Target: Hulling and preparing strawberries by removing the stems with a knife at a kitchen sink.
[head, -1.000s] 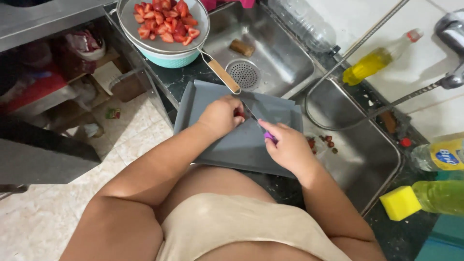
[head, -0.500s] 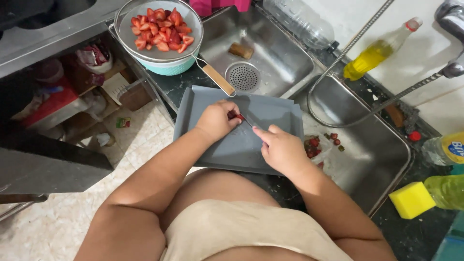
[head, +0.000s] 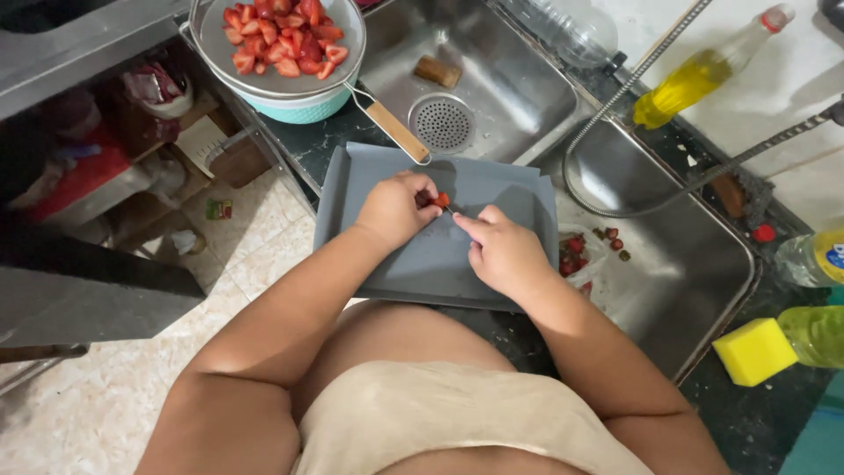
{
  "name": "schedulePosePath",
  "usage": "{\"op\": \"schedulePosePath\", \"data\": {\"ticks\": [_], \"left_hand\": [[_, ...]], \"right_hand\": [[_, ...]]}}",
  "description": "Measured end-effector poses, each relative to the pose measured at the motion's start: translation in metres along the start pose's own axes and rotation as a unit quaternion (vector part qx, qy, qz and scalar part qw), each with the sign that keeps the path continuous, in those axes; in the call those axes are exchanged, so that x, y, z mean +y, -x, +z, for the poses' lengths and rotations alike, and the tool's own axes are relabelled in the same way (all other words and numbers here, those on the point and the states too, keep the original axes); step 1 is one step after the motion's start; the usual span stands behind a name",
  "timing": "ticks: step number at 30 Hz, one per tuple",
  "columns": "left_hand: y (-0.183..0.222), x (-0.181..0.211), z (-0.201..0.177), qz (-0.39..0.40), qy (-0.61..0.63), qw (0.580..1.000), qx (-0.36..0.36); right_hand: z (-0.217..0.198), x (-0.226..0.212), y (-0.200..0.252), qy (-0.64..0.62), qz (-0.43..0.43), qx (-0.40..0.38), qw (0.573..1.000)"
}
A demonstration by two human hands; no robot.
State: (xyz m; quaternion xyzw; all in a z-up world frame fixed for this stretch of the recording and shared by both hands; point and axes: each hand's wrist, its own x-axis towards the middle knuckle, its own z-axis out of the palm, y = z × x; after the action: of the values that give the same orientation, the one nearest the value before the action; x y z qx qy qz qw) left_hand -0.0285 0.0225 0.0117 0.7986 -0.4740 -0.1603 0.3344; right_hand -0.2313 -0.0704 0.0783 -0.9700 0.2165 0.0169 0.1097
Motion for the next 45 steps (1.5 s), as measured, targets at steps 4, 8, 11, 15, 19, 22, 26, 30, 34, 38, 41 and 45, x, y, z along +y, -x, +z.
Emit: {"op": "schedulePosePath", "data": {"ticks": [4,8,11,15,19,22,26,30,34,38,41,45], "left_hand": [[-0.002,-0.004,0.003,-0.003,-0.005,1.0,-0.001],[-0.001,0.001,-0.002,-0.008,-0.025,1.0,0.0],[-0.001,0.003,-0.001,-0.002,-0.032,0.999,0.004],[0.0,0.002,0.001,-0.009,-0.04,0.999,0.01],[-0.004,-0.002,0.005,-0.017,-0.058,0.998,0.006],[-0.002,-0.002,0.006,-0.007,-0.048,0.999,0.0],[-0.003,-0.005,0.014,-0.001,-0.072,0.997,0.002],[-0.004,-0.007,0.015,-0.02,-0.079,0.997,0.004],[-0.002,0.001,0.005,-0.021,-0.089,0.996,-0.001],[-0.002,-0.001,0.008,-0.011,-0.104,0.994,-0.012],[-0.005,0.0,0.007,-0.009,-0.104,0.994,-0.017],[-0.003,0.005,0.002,-0.008,-0.11,0.993,-0.034]], "right_hand": [[-0.002,0.003,0.012,-0.041,-0.008,0.031,0.999],[-0.008,0.002,0.018,-0.037,-0.009,0.037,0.999],[-0.013,0.001,0.023,-0.041,-0.009,0.034,0.999],[-0.019,-0.004,0.023,-0.049,-0.013,0.021,0.998],[-0.015,-0.005,0.018,-0.04,-0.015,0.017,0.999],[-0.014,-0.008,0.013,-0.03,-0.013,0.011,0.999],[0.0,-0.006,0.004,-0.03,-0.016,0.01,0.999],[0.009,-0.003,0.002,-0.061,-0.012,0.021,0.998],[0.001,0.001,0.012,-0.069,-0.002,0.007,0.998],[-0.005,0.0,0.025,-0.052,0.003,0.025,0.998],[-0.007,0.0,0.029,-0.035,0.001,0.038,0.999],[-0.006,-0.004,0.032,-0.026,0.003,0.047,0.999]]}}
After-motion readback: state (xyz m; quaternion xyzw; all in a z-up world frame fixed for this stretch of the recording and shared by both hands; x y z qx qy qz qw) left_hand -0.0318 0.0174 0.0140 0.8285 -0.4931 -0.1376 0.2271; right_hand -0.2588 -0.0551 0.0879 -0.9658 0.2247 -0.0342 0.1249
